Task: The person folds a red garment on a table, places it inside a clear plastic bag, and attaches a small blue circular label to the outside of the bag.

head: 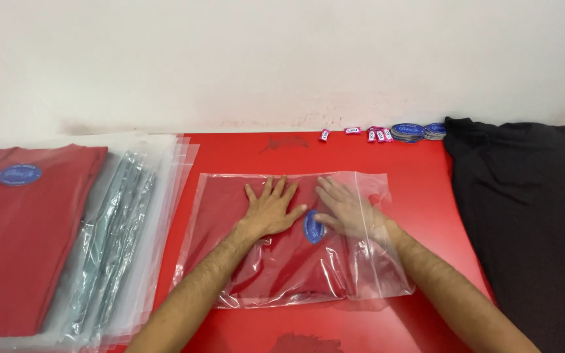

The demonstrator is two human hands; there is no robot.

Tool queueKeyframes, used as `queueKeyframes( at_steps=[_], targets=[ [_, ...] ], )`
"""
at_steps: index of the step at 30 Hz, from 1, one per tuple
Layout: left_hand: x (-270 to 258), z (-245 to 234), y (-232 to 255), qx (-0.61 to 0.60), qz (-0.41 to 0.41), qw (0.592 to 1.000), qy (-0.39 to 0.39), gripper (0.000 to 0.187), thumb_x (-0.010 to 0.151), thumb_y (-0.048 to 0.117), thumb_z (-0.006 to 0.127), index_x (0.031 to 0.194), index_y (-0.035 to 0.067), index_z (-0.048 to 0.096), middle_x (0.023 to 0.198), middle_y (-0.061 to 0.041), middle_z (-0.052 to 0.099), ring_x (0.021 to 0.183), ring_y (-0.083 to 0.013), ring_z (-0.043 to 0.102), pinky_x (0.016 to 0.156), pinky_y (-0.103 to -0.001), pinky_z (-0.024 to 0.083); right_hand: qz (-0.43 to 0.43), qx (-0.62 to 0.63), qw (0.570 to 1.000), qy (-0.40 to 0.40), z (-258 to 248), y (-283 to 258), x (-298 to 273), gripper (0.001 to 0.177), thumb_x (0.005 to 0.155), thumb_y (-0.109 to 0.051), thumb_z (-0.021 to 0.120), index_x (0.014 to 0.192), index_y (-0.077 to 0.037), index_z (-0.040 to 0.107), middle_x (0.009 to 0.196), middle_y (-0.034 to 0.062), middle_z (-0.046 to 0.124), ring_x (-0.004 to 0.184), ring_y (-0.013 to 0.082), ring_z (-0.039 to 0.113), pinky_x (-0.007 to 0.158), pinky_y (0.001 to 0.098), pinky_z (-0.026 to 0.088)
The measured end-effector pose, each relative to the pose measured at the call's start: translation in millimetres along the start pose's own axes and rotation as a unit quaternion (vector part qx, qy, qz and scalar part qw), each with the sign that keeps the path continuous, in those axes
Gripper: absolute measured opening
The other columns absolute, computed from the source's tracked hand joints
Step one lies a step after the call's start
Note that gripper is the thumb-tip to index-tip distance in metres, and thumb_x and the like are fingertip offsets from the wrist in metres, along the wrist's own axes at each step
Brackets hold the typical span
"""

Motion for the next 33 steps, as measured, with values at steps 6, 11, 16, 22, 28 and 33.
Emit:
queueKeyframes(
  at_steps=[6,11,16,22,28,33],
  targets=[
    [-4.5,7.4,-1.3,0.012,0.005,1.0,0.026,0.075,0.102,0.066,0.027,0.164,0.023,0.026,0.171,-0.013,0.021,0.158,-0.0414,0.008,0.111,-0.085,0.004,0.055,-0.033,0.995,-0.071,-9.8,-5.3,6.2,0.093,0.101,-0.072,0.036,0.158,0.001,0.032,0.163,0.0256,0.033,0.149,0.0422,0.038,0.115,0.0578,0.037],
    [-3.0,11.1,-3.6,0.001,0.011,0.999,0.037,0.074,0.101,0.066,0.028,0.163,0.024,0.028,0.171,-0.012,0.022,0.158,-0.0399,0.009,0.112,-0.085,0.003,0.042,0.042,0.996,-0.061,-15.0,-7.0,-15.2,0.109,0.086,-0.081,0.052,0.162,-0.007,0.027,0.166,0.0226,0.03,0.151,0.0473,0.029,0.117,0.0619,0.032],
    [-2.4,14.7,-3.1,-0.004,0.011,0.999,0.05,0.074,0.102,0.066,0.029,0.162,0.024,0.029,0.171,-0.012,0.022,0.158,-0.0397,0.01,0.112,-0.084,0.004,0.037,0.137,0.978,-0.151,-67.1,-62.1,-48.1,0.131,0.071,-0.068,0.085,0.166,-0.012,0.012,0.171,0.0201,0.013,0.151,0.0562,0.009,0.115,0.0736,0.023],
    [-8.7,10.0,-1.4,0.005,0.012,0.999,0.044,0.077,0.1,0.069,0.027,0.163,0.024,0.029,0.171,-0.011,0.022,0.158,-0.0397,0.01,0.113,-0.084,0.004,0.031,0.107,0.973,-0.202,-65.3,-72.9,-61.4,0.143,0.067,-0.081,0.082,0.167,-0.015,0.003,0.173,0.0169,0.005,0.152,0.0548,0.004,0.115,0.0753,0.018],
    [-13.3,4.9,0.3,-0.005,0.031,0.999,0.04,0.081,0.099,0.072,0.027,0.163,0.023,0.028,0.171,-0.013,0.021,0.158,-0.0417,0.011,0.111,-0.086,0.004,0.034,0.103,0.966,-0.236,-61.0,-62.8,-63.9,0.143,0.066,-0.077,0.087,0.166,-0.017,0.003,0.174,0.0145,0.0,0.152,0.0549,0.002,0.119,0.073,0.015],
    [-14.5,0.8,-2.3,-0.049,0.028,0.997,0.045,0.081,0.098,0.071,0.031,0.162,0.022,0.03,0.17,-0.013,0.024,0.158,-0.0415,0.013,0.112,-0.085,0.004,0.065,0.205,0.964,-0.158,-80.6,-54.4,-79.9,0.121,0.07,-0.064,0.09,0.165,-0.03,0.022,0.172,0.0092,0.017,0.15,0.0528,0.015,0.119,0.068,0.023]
  ],
)
Point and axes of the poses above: each hand's wrist, its own x-axis towards the middle knuckle, its own z-axis out of the palm, y = z × x, the point moved 1 cm from there along x, towards the middle knuckle
